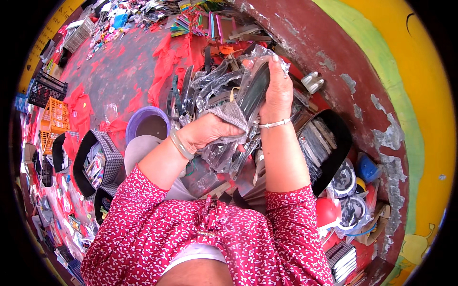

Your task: The person sits on the floor and uses a cloth to wipe down plastic-wrapped items. They pick up items one at a time, wipe the surfaces with the cloth, and place them into a black bin.

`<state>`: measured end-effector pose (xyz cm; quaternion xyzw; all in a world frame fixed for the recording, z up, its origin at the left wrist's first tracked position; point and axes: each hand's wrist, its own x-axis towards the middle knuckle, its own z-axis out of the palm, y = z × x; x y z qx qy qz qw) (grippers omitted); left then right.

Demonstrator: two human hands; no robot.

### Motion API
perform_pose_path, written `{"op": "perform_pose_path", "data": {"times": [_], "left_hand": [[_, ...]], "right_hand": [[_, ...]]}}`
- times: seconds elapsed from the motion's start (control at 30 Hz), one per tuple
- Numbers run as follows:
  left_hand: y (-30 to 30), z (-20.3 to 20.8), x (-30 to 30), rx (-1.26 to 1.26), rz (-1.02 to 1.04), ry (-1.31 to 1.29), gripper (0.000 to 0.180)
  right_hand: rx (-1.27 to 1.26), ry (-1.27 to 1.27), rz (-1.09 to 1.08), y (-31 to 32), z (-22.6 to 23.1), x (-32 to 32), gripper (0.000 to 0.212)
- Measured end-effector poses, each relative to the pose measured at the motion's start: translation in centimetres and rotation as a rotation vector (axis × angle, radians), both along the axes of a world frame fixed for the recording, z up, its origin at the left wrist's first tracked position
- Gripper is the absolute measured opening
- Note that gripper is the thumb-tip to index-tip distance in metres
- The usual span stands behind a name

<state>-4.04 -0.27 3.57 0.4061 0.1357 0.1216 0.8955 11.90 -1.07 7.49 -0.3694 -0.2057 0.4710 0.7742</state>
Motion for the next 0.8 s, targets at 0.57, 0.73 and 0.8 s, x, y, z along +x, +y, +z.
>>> {"op": "perform_pose_path", "data": {"times": [0.57, 0.73, 0.8], "left_hand": [[-1.1, 0.3, -2.2, 0.073, -0.079, 0.178, 0.016], [-1.2, -0.3, -2.3, 0.169, 0.148, 0.123, 0.015], [-1.7, 0.2, -2.1, 0.110, 0.361, 0.180, 0.016]], "right_hand": [[0.082, 0.226, -0.302, -0.5, 0.3, 5.2, 0.034], [0.111, 0.269, -0.326, -0.2, 0.5, 6.3, 0.045], [0.108, 0.257, -0.345, -0.1, 0.7, 6.4, 0.042]]}}
